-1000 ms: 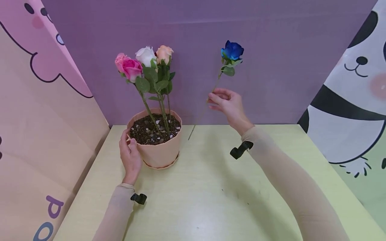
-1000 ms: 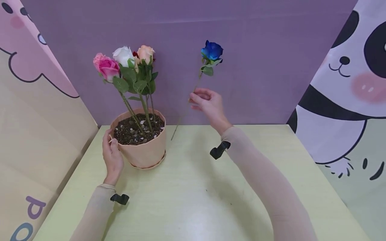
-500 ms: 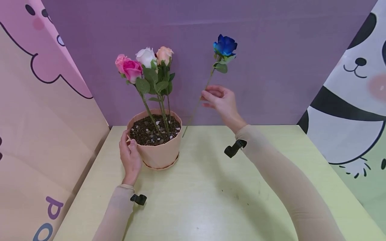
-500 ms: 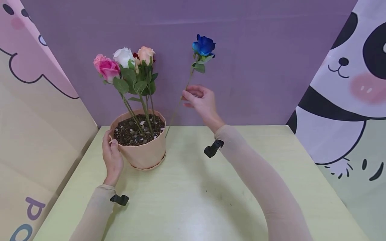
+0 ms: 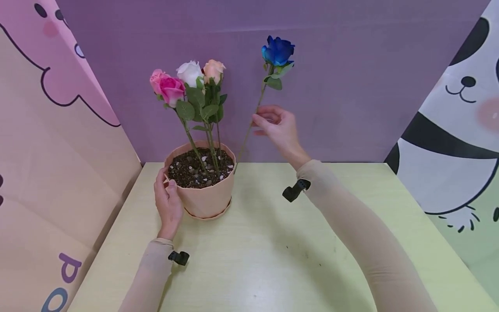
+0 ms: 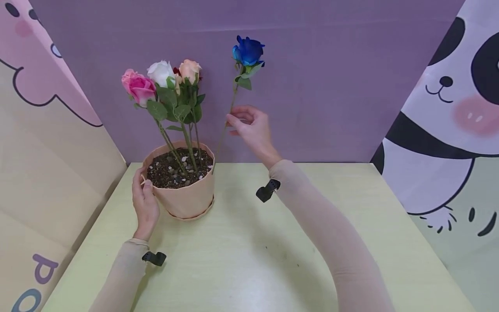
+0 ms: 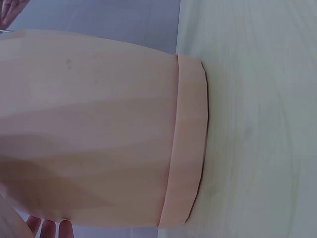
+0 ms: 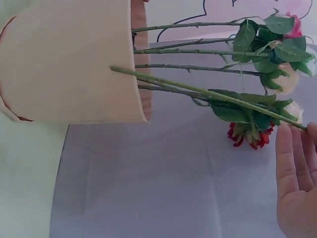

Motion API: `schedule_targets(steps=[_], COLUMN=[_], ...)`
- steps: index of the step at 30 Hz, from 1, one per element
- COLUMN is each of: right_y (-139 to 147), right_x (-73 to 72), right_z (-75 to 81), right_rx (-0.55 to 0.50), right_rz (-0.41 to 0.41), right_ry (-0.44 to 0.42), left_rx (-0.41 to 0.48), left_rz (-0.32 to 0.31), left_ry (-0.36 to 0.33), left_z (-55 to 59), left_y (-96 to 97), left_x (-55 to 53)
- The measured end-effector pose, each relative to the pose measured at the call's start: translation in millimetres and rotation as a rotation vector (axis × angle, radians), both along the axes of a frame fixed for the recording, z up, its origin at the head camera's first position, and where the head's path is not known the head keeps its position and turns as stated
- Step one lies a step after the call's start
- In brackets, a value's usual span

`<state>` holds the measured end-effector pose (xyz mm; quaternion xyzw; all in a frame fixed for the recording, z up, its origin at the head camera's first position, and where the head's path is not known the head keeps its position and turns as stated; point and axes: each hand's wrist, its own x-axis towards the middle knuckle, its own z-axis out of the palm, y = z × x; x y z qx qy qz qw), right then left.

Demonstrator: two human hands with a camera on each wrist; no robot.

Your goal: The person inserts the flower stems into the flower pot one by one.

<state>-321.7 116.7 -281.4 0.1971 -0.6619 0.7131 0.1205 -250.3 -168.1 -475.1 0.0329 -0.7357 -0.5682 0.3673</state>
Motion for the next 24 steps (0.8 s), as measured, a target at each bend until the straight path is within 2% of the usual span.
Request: schedule_targets(steps=[8, 24], right_y=[-9, -28], right_x=[3.7, 5.0], right_z=[8.2, 14.6], right_rx=[0.015, -0.065], right_rz=[-0.01, -0.014], right_ry=[0.055, 0.124], left_rx=[-0.006, -0.002], left_rz=[-0.006, -0.001], left_ry=[0.0, 0.003], left_z=[-0.4, -1.3], left_y=[-0.7, -1.5], left_x=[-0.2, -2.9])
